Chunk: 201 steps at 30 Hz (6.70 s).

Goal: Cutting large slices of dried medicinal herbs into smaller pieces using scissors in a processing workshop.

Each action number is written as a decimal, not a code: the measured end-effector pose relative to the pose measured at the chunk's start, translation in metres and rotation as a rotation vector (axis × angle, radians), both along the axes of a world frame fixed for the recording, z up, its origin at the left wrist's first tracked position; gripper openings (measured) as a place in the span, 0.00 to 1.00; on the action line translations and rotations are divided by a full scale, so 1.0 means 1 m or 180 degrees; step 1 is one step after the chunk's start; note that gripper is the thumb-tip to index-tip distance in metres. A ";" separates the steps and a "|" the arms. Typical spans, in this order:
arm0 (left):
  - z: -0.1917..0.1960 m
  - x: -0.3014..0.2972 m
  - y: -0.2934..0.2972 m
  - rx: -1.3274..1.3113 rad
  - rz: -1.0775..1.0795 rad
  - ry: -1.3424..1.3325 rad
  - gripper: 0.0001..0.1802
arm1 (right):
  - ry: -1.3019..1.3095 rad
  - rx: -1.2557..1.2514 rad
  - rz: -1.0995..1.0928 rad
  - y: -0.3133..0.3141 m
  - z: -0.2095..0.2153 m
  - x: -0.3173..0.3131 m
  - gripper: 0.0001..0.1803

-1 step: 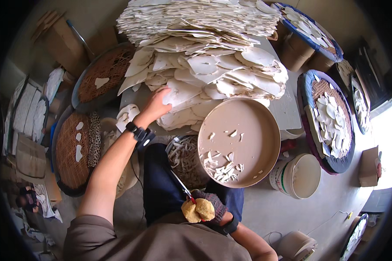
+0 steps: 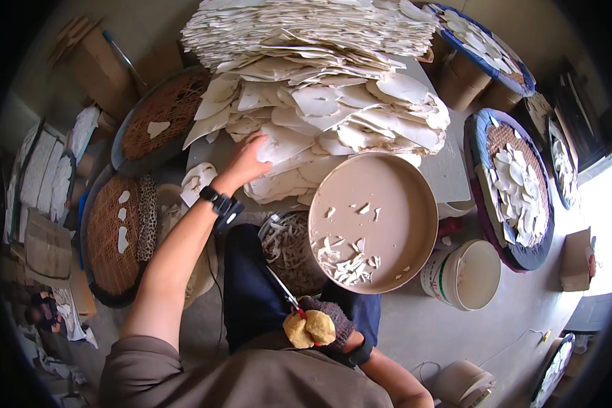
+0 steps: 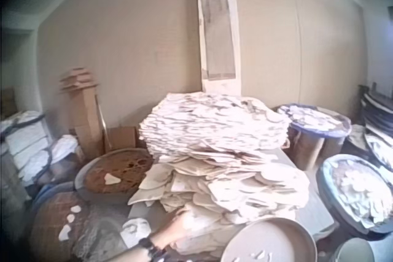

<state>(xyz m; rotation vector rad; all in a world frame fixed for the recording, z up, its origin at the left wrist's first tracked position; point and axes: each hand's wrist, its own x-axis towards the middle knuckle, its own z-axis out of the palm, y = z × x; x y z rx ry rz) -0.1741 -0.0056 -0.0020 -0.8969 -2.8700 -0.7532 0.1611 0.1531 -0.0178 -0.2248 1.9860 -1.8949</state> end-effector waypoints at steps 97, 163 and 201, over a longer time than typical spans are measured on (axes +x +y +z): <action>-0.009 0.216 0.034 0.3475 0.0671 -0.2909 0.24 | -0.0039 -0.1947 0.2127 -0.211 -0.023 -0.075 0.14; -0.012 0.215 0.010 0.3715 0.0888 -0.2576 0.29 | -0.1026 -0.3476 -0.1160 0.008 -0.051 -0.012 0.10; -0.001 0.210 0.002 0.2969 0.0471 -0.3331 0.33 | -0.1646 -0.4142 -0.1245 -0.005 -0.078 -0.016 0.10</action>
